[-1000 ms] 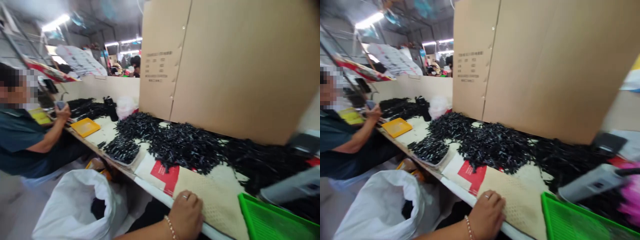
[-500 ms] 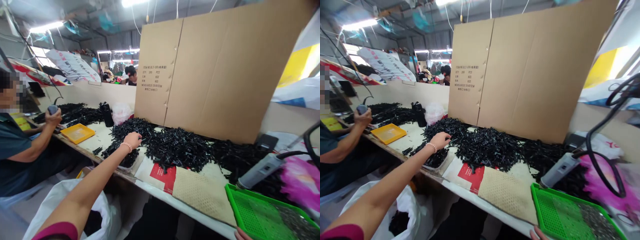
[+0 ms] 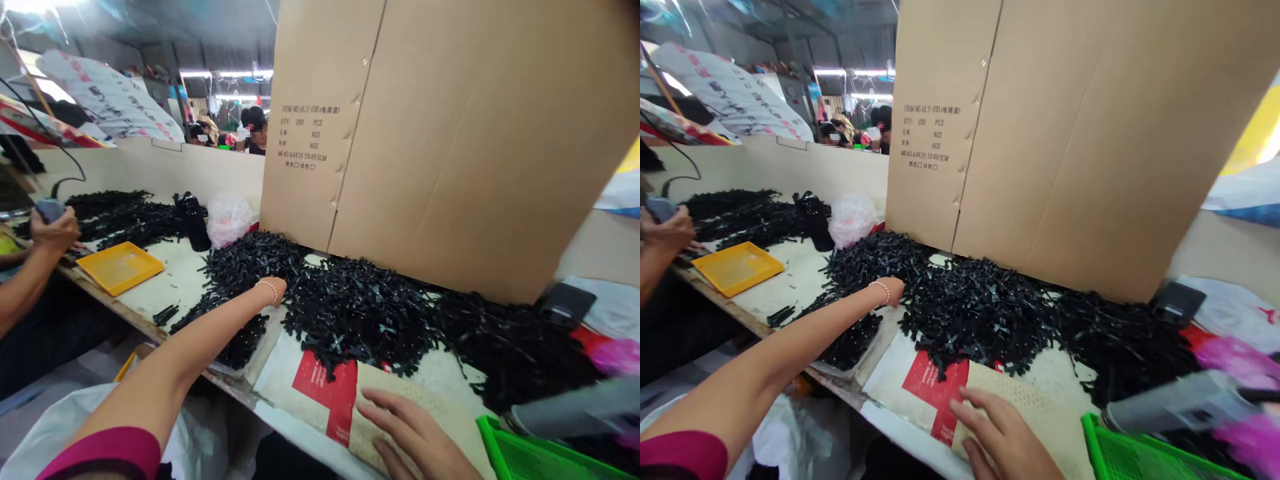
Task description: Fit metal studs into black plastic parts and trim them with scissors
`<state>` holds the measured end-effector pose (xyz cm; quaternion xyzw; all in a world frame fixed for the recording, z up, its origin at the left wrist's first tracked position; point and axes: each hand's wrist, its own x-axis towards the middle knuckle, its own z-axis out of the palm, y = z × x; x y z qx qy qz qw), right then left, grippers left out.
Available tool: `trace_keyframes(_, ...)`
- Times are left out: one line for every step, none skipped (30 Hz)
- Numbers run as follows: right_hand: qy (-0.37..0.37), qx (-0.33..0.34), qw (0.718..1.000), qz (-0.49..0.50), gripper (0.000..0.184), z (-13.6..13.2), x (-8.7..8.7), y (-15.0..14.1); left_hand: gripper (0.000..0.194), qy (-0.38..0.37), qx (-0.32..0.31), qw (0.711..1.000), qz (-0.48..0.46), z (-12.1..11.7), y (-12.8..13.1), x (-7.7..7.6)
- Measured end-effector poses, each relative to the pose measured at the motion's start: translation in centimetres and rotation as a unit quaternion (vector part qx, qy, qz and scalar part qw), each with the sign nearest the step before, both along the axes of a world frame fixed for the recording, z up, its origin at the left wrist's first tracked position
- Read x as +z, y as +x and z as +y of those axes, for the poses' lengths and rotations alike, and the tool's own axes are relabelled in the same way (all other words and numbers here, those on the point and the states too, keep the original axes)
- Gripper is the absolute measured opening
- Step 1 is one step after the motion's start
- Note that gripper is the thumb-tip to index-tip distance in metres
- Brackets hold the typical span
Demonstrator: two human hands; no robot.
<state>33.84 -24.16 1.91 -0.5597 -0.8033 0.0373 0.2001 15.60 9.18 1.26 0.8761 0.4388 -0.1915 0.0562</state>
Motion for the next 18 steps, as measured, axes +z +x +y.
trace_keyframes(0.004,0.01,1.0,-0.013,0.042,3.0,0.3,-1.0,0.028,-0.004,-0.007,1.0,0.003,0.3,0.0,-0.3)
trace_keyframes(0.006,0.022,0.999,-0.028,0.041,5.9,0.2,-1.9,0.026,-0.008,-0.013,1.0,0.006,0.5,0.0,-0.6)
trace_keyframes(0.007,0.039,0.998,-0.044,0.04,8.8,-0.2,-2.8,0.025,-0.014,-0.019,1.0,0.009,0.6,-0.1,-0.8)
trace_keyframes(0.003,0.062,0.996,-0.063,0.038,11.5,-0.8,-3.7,0.024,-0.019,-0.025,0.999,0.012,0.7,-0.2,-0.8)
trace_keyframes(-0.004,0.084,0.993,-0.082,0.038,14.0,-1.6,-4.4,0.023,-0.025,-0.029,0.999,0.014,0.8,-0.3,-0.8)
trace_keyframes(-0.008,0.106,0.99,-0.097,0.038,16.2,-2.5,-5.0,0.022,-0.03,-0.032,0.999,0.016,0.9,-0.5,-0.5)
trace_keyframes(-0.012,0.123,0.986,-0.112,0.04,17.9,-3.3,-5.5,0.02,-0.035,-0.034,0.999,0.016,1.1,-0.6,-0.2)
trace_keyframes(-0.017,0.132,0.983,-0.125,0.042,19.3,-4.1,-5.9,0.019,-0.04,-0.035,0.998,0.017,1.2,-0.9,0.3)
trace_keyframes(-0.023,0.134,0.982,-0.135,0.044,20.4,-4.8,-6.0,0.018,-0.045,-0.036,0.998,0.017,1.4,-1.1,0.8)
trace_keyframes(-0.03,0.128,0.981,-0.144,0.047,21.0,-5.4,-6.0,0.017,-0.049,-0.036,0.998,0.017,1.7,-1.4,1.3)
trace_keyframes(-0.037,0.116,0.981,-0.151,0.048,21.3,-5.8,-5.8,0.016,-0.053,-0.036,0.998,0.018,2.0,-1.6,1.9)
trace_keyframes(-0.043,0.102,0.981,-0.157,0.05,21.3,-6.2,-5.4,0.016,-0.056,-0.034,0.998,0.019,2.3,-1.9,2.4)
trace_keyframes(-0.048,0.09,0.981,-0.164,0.051,21.0,-6.3,-4.9,0.016,-0.057,-0.032,0.998,0.018,2.7,-2.2,2.8)
trace_keyframes(-0.053,0.082,0.98,-0.171,0.052,20.6,-6.4,-4.3,0.018,-0.055,-0.029,0.998,0.015,3.0,-2.4,3.1)
trace_keyframes(-0.057,0.077,0.979,-0.179,0.052,20.2,-6.4,-3.8,0.021,-0.051,-0.026,0.998,0.009,3.4,-2.5,3.3)
trace_keyframes(-0.061,0.075,0.978,-0.185,0.052,19.7,-6.2,-3.2,0.025,-0.046,-0.024,0.999,0.001,3.7,-2.6,3.4)
trace_keyframes(-0.067,0.077,0.977,-0.187,0.053,19.3,-6.0,-2.6,0.029,-0.041,-0.023,0.999,-0.009,4.0,-2.6,3.5)
trace_keyframes(-0.073,0.082,0.977,-0.183,0.053,19.0,-5.6,-2.2,0.032,-0.038,-0.022,0.999,-0.018,4.2,-2.4,3.5)
